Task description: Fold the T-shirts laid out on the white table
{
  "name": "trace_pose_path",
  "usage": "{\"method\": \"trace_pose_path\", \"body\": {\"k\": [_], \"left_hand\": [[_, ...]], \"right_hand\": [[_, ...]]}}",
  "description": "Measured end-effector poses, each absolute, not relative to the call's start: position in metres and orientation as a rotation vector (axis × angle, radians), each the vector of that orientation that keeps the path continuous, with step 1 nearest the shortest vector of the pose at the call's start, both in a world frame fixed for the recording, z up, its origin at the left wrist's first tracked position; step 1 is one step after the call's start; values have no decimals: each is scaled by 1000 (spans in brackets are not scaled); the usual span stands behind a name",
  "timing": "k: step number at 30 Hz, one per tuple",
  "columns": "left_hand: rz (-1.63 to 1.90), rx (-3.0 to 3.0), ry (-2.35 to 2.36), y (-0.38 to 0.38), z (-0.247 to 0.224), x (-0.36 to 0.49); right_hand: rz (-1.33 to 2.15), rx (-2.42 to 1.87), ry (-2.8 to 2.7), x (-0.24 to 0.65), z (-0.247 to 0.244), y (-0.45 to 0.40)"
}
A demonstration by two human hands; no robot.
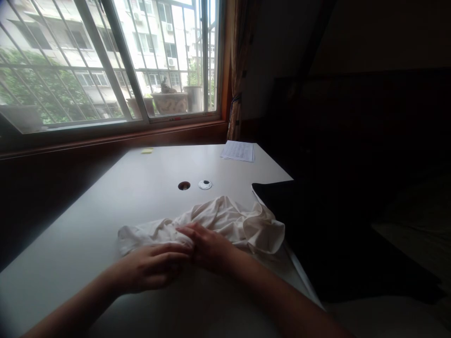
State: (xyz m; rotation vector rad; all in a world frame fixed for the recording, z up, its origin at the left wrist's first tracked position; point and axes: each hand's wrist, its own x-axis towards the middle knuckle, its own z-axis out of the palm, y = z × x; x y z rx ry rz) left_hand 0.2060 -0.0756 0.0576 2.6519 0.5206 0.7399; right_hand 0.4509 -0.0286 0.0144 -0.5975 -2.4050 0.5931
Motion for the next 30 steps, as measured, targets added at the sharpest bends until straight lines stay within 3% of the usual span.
{"method": "trace_pose_path", "body": {"k": [7, 18, 25, 30], "left_hand": [[996, 2871, 573, -62, 47, 186], [608, 2667, 963, -38, 24, 169], [682, 2622, 1004, -32, 22, 157], [833, 2606, 1220, -23, 19, 143]], "right_hand": [[472, -742, -2169, 462, 14, -19], [215, -816, -1467, 501, 46, 1], [201, -847, -1143, 519, 55, 15], [137, -1060, -1225, 540, 41, 33]]}}
